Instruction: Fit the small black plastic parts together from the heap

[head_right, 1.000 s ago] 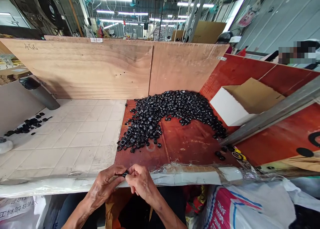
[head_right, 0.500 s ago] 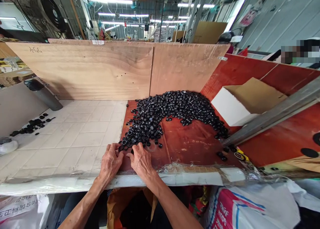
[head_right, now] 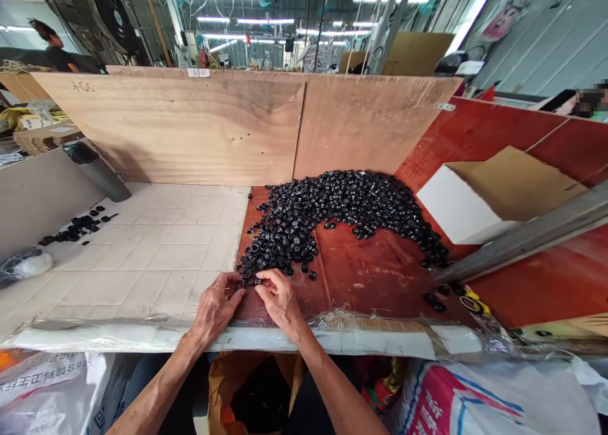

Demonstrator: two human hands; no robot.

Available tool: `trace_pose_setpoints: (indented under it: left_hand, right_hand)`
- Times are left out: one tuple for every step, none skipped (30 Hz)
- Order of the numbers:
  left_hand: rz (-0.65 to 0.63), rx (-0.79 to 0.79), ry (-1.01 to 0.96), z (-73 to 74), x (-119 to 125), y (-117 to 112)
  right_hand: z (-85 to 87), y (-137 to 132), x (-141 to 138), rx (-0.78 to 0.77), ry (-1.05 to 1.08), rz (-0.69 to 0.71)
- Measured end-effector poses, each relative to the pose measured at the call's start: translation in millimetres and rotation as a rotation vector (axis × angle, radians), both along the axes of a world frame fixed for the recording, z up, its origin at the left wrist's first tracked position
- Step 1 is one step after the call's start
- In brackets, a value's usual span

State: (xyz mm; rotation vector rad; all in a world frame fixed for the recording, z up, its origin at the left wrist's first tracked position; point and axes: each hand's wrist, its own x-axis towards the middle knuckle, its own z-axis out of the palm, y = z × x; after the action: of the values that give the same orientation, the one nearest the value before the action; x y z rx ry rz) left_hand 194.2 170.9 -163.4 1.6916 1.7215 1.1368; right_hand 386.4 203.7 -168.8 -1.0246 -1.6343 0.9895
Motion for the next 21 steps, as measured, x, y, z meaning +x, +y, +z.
trace_pose_setpoints:
  left_hand:
    - [-0.022,0.003,-0.084,0.4,2,-2]
    - [-0.043,0.003,-0.175,1.0,3,-4]
    - [-0.062,-0.004,-0.272,1.9,5,-5]
    - [-0.084,-0.018,-0.371,3.1,7,-6]
    - [-0.110,-0.040,-0.465,4.4,8,-7]
    - [-0.140,-0.068,-0.545,5.8,8,-7]
    - [-0.169,-0.099,-0.607,7.2,8,-8]
    - [-0.188,-0.126,-0.648,8.5,8,-8]
    - [-0.194,-0.147,-0.671,9.5,8,-8]
    - [-0.192,-0.160,-0.683,10.2,7,-9]
    - [-0.184,-0.168,-0.691,10.4,7,-9]
    - [-0.177,-0.171,-0.699,10.3,7,-9]
    - [-0.172,-0.172,-0.708,9.8,7,-9]
    - [-0.172,-0.170,-0.716,9.1,7,-10]
    - [-0.173,-0.164,-0.722,8.3,8,-10]
    - [-0.176,-0.159,-0.722,7.5,8,-10]
    - [-0.182,-0.154,-0.717,7.0,9,-10]
    - [-0.188,-0.146,-0.705,6.7,9,-11]
    - [-0.195,-0.137,-0.686,6.8,10,-11]
    - [-0.200,-0.128,-0.666,7.3,10,-11]
    - [-0.205,-0.120,-0.651,8.2,10,-11]
  right_hand:
    - [1.0,-1,1,-0.054,0.036,0.023]
    - [1.8,-1,1,-0.100,0.063,0.043]
    - [2.2,-2,1,-0.131,0.083,0.058]
    - [2.3,-3,1,-0.149,0.097,0.069]
    - [2.2,-4,0,-0.158,0.108,0.078]
    - [2.1,-5,-1,-0.159,0.118,0.085]
    - [1.9,-6,-2,-0.150,0.124,0.094]
    - [1.7,-6,-3,-0.135,0.128,0.105]
    - [1.6,-6,-3,-0.115,0.129,0.116]
    - [1.5,-6,-4,-0.093,0.129,0.123]
    - [1.4,-5,-4,-0.071,0.128,0.128]
    - [1.4,-5,-4,-0.055,0.125,0.132]
    - [1.5,-5,-4,-0.047,0.122,0.129]
    - [1.5,-5,-5,-0.046,0.118,0.118]
    - [1.7,-5,-5,-0.048,0.110,0.106]
    - [1.9,-5,-5,-0.050,0.101,0.095]
    - [2.3,-6,-5,-0.051,0.090,0.089]
    - [2.8,-6,-6,-0.049,0.074,0.086]
    - [3.5,-7,-6,-0.044,0.051,0.089]
    - [4.4,-7,-6,-0.038,0.026,0.094]
    - [5.5,-8,-5,-0.031,0.003,0.101]
